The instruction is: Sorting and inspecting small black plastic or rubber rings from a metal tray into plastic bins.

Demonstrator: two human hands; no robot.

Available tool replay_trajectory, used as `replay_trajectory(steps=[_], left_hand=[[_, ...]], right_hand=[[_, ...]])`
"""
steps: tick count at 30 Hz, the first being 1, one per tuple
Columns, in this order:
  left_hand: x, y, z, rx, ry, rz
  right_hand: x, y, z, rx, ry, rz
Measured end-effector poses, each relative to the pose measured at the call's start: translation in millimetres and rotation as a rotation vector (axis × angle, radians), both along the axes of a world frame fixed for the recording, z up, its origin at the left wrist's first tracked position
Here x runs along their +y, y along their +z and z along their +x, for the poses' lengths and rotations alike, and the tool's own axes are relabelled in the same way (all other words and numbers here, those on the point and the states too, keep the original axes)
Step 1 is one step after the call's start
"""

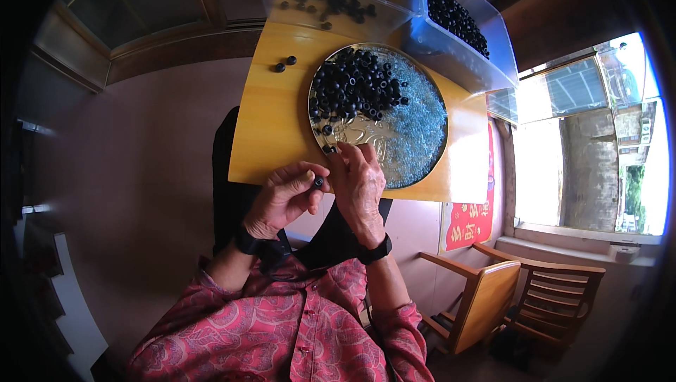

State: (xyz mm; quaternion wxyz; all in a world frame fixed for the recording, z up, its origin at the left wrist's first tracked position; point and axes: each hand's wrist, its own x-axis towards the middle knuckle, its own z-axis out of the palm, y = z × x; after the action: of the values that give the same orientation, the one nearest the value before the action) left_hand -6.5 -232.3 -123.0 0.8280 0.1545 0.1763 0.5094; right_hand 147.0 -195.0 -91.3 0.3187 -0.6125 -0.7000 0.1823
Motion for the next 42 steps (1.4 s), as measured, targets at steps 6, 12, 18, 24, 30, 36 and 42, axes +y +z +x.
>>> replay_trajectory(steps=[6, 12, 18, 24, 30, 36, 42], left_hand=[[1.0, -1.7, 2.0, 0.002, -0.001, 0.015], [0.7, -1.9, 5.7, 0.016, 0.021, -0.001], [-1.4, 3.9, 13.1, 0.131, 0.069, 0.015], [-2.7, -1.5, 22.8, 0.218, 0.041, 0.021], [-3.8, 1.0, 24.7, 0.226, 0.051, 0.015], [-3.6, 6.7, 25.7, 0.22, 0.044, 0.019], [-4.4, 8.5, 26.0, 0.162, 0.041, 0.017]], right_hand=[[5.3, -6.6, 0.7, -0.091, 0.007, -0.011], [0.3, -17.4, 6.2, -0.219, -0.025, 0.128], [-21.1, 10.6, 16.6, 0.101, 0.069, 0.098], [-33.4, 14.8, 18.9, 0.258, 0.007, -0.025], [-35.3, 13.0, 21.6, 0.334, 0.027, -0.006], [-36.3, 8.5, 22.9, 0.405, -0.003, 0.009], [-38.9, 10.0, 20.6, 0.641, -0.068, -0.128]])
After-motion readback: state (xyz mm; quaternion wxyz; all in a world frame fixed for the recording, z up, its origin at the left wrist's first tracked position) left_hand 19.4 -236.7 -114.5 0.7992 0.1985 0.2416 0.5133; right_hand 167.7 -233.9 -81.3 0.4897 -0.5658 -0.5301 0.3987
